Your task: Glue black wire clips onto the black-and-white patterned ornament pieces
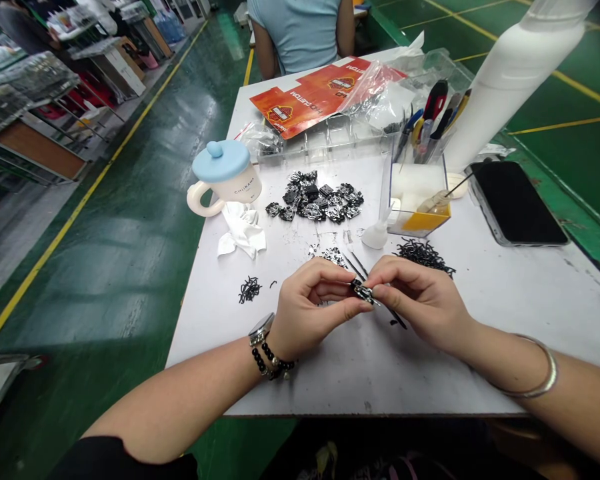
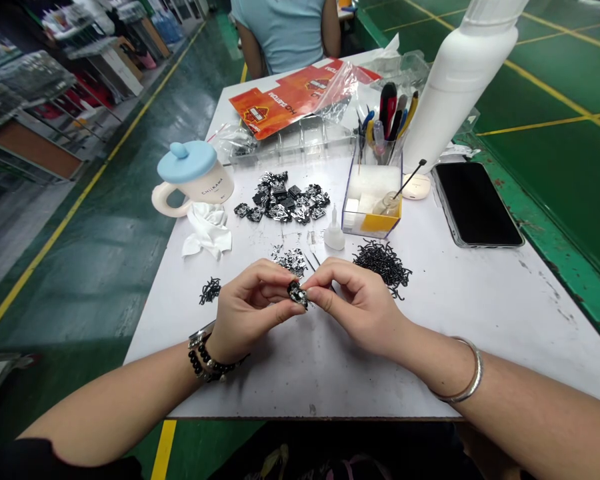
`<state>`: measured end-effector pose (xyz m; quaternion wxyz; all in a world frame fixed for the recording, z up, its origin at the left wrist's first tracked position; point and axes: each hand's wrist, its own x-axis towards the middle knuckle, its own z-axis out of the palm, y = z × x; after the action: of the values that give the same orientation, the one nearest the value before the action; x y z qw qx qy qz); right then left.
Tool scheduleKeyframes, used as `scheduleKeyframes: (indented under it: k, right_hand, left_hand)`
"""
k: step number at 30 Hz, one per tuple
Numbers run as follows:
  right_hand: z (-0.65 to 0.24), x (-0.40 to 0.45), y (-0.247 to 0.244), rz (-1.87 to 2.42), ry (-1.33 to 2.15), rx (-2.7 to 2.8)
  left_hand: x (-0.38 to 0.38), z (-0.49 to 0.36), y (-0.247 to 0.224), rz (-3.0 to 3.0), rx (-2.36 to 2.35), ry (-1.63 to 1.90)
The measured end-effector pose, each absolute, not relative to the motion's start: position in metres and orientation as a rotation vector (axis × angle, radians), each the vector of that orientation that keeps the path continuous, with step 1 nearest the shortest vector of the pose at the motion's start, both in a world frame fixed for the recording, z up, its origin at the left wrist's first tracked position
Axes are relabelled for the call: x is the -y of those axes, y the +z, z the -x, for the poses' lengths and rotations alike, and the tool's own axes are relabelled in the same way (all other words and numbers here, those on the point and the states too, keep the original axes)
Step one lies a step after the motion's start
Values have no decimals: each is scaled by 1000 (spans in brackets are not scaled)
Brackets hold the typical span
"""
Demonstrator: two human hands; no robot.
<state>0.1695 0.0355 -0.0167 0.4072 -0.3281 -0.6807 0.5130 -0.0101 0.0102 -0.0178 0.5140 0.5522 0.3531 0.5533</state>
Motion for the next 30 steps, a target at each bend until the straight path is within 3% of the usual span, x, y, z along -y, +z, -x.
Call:
scheduleKeyframes:
  k: [30]
  right_hand:
    - [-164, -16, -14, 732, 936, 1841]
  left_hand:
    - [-10, 13, -20, -1536, -939, 1459]
